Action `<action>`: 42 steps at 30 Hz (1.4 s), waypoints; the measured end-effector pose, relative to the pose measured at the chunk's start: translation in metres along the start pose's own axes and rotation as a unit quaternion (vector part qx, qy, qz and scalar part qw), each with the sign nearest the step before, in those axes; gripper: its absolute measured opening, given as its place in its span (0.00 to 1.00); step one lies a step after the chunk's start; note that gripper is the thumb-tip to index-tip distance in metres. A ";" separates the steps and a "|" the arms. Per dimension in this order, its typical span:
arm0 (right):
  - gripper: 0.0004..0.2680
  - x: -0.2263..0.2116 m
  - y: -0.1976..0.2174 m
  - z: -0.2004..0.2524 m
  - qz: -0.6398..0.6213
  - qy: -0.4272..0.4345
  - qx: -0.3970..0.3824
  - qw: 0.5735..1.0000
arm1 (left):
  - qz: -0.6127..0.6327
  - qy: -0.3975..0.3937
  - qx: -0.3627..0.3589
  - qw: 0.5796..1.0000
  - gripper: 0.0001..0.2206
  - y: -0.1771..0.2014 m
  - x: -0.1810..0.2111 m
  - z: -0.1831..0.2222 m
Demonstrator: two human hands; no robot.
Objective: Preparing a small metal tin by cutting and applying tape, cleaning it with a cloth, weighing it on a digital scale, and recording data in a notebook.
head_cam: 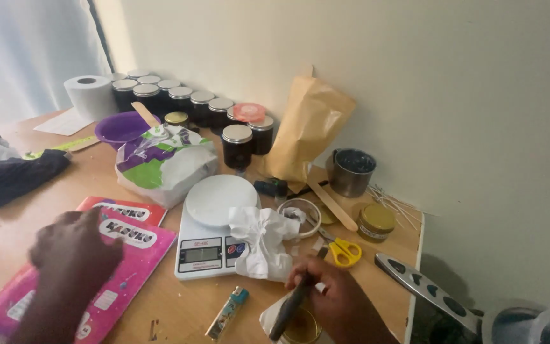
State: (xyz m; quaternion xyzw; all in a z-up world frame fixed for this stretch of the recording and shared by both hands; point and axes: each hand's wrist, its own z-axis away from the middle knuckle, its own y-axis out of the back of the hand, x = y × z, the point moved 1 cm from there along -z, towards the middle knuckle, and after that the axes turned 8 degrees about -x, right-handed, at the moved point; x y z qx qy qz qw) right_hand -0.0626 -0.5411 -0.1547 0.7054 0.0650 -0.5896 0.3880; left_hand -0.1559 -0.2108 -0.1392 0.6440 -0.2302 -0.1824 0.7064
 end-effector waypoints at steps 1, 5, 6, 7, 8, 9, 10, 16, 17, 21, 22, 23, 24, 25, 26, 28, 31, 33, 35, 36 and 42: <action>0.06 -0.008 -0.003 0.006 0.086 -0.042 -0.055 0.994 | 0.114 -0.103 0.033 0.988 0.28 0.003 0.022 0.017; 0.13 -0.011 -0.017 -0.001 0.254 -0.151 -0.285 0.912 | 0.480 -0.197 -0.201 0.831 0.17 0.017 0.106 0.072; 0.13 -0.018 -0.019 0.002 0.255 -0.151 -0.285 0.912 | 0.480 -0.197 -0.201 0.831 0.17 0.014 0.118 0.078; 0.20 -0.025 -0.019 0.005 0.226 -0.180 -0.263 0.920 | 0.611 -0.124 -0.256 0.739 0.16 0.010 0.131 0.084; 0.27 -0.032 -0.020 0.007 0.197 -0.210 -0.240 0.927 | 0.721 -0.049 -0.303 0.622 0.16 0.006 0.144 0.089; 0.27 -0.013 -0.020 0.005 0.199 -0.209 -0.240 0.927 | 0.722 -0.048 -0.302 0.621 0.16 -0.005 0.151 0.090; 0.25 0.003 -0.018 0.003 0.214 -0.140 -0.175 0.951 | 0.763 -0.028 -0.260 0.591 0.14 -0.017 0.157 0.090; 0.20 0.007 -0.016 -0.005 0.154 -0.057 -0.070 0.984 | 0.765 -0.113 -0.087 0.628 0.07 -0.057 0.157 0.089; 0.19 0.015 -0.015 -0.010 0.104 0.030 0.011 0.994 | 0.738 -0.162 -0.051 0.653 0.07 -0.053 0.155 0.088; 0.06 -0.002 0.000 -0.031 -0.019 0.167 0.196 0.966 | 0.736 -0.296 -0.007 0.609 0.12 -0.063 0.158 0.088; 0.06 -0.001 0.004 -0.040 -0.030 0.140 0.230 0.962 | 0.701 -0.378 -0.011 0.605 0.19 -0.067 0.159 0.090; 0.07 -0.002 0.008 -0.051 -0.040 0.116 0.266 0.956 | 0.660 -0.459 -0.013 0.595 0.27 -0.068 0.162 0.090; 0.07 0.000 0.005 -0.055 -0.040 0.115 0.265 0.957 | 0.660 -0.458 -0.014 0.596 0.27 -0.068 0.162 0.093; 0.12 0.002 0.003 -0.063 -0.048 0.074 0.237 0.967 | 0.615 -0.439 -0.036 0.654 0.22 -0.067 0.165 0.094; 0.17 0.004 0.001 -0.070 -0.055 0.032 0.209 0.976 | 0.567 -0.417 -0.058 0.708 0.21 -0.065 0.167 0.095; 0.19 0.015 -0.002 -0.071 -0.085 0.111 0.167 0.976 | 0.558 -0.425 -0.052 0.711 0.18 -0.072 0.176 0.087; 0.23 0.010 -0.005 -0.061 -0.180 0.160 0.152 0.959 | 0.554 -0.450 0.015 0.700 0.12 -0.074 0.175 0.083; 0.26 0.002 -0.005 -0.054 -0.241 0.131 0.189 0.943 | 0.554 -0.474 0.075 0.680 0.08 -0.072 0.173 0.084; 0.24 -0.003 -0.006 -0.052 -0.267 0.082 0.310 0.909 | 0.553 -0.486 0.050 0.675 0.14 -0.068 0.175 0.086; 0.24 0.001 -0.004 -0.056 -0.265 0.083 0.311 0.909 | 0.554 -0.487 0.051 0.673 0.14 -0.068 0.177 0.086; 0.21 0.018 -0.001 -0.054 -0.356 0.143 0.130 0.915 | 0.371 -0.487 0.088 0.786 0.17 -0.076 0.183 0.088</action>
